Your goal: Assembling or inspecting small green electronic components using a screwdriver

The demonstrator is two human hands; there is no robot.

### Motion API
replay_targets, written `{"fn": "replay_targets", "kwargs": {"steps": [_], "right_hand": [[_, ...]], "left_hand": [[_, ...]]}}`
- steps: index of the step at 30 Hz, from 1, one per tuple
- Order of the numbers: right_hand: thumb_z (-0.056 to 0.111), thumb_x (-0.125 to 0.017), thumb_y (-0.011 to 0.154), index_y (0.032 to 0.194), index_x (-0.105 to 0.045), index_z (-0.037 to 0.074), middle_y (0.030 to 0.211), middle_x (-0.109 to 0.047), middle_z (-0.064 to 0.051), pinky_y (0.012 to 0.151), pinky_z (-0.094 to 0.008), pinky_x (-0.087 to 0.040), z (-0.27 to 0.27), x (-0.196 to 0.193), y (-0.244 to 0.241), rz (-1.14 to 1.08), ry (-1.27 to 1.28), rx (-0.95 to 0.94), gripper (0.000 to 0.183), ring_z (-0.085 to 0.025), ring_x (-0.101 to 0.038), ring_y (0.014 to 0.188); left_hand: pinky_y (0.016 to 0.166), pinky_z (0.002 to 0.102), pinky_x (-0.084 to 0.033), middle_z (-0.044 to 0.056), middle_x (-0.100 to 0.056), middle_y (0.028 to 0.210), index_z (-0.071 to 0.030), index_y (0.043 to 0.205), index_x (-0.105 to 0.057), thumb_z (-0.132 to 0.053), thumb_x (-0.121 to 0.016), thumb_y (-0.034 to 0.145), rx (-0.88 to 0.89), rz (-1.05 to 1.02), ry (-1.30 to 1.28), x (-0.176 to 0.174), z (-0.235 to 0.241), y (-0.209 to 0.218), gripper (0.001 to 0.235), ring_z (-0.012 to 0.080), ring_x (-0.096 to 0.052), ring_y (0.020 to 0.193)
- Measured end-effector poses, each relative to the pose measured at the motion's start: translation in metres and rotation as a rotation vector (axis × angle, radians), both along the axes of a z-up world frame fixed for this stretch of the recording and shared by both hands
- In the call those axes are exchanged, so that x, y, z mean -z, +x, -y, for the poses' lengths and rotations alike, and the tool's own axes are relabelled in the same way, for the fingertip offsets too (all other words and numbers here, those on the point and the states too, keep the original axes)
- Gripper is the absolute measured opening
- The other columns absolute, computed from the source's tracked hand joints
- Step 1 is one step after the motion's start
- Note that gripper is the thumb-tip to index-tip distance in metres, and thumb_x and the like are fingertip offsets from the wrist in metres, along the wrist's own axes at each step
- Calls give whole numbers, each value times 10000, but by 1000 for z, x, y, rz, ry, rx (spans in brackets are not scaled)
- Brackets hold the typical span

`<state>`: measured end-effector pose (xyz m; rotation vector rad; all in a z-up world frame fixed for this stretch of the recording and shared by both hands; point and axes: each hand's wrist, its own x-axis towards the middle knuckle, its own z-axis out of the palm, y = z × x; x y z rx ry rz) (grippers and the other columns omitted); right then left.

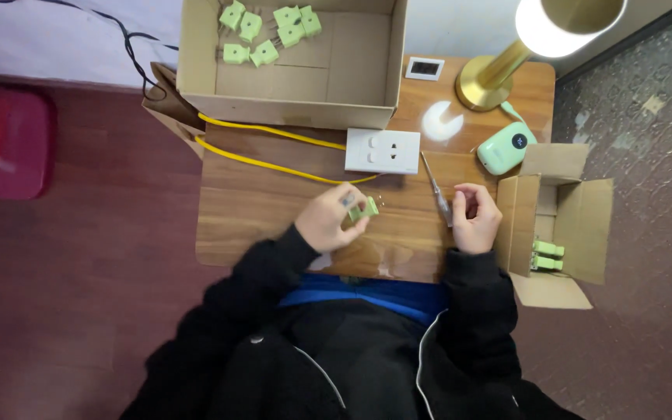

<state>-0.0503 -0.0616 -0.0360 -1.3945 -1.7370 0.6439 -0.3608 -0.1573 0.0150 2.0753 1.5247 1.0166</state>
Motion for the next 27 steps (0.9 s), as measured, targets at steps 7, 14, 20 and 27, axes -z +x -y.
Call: {"fn": "replay_targets", "kwargs": {"steps": [7,14,20,27], "right_hand": [[59,-699,994,1043,-754,133,809,-694,-62,564,-296,-451,2,-6,-4,-10,29,-16,104,-197,-551,600],[142,-739,969,1077,-721,128,827,-648,-66,683,-361,-514,16,-20,-12,203,170,-16,111,-267,-622,719],[327,-844,865,938,-628,179,786,-535,-8,731,-404,-528,23,-10,-11,548,238,44,272,-292,-615,761],[300,-875,927,951,-647,181,822,-602,-19,744,-372,-522,27,-25,-11,440,289,137,258,-289,-628,784]], "left_hand": [[812,317,-564,-23,-560,986,-228,1048,-586,-285,-718,832,-82,-36,41,19,14,18,260,218,-650,930],[835,359,-532,-9,-590,1049,-220,1154,-623,-296,-728,828,-97,-62,80,22,13,31,352,234,-618,990],[896,369,-536,14,-591,1045,-191,1219,-629,-239,-746,852,-132,93,25,19,6,27,388,260,-625,986],[912,373,-534,21,-571,1040,-191,1239,-639,-264,-747,861,-131,76,24,22,5,26,400,266,-622,978]]}}
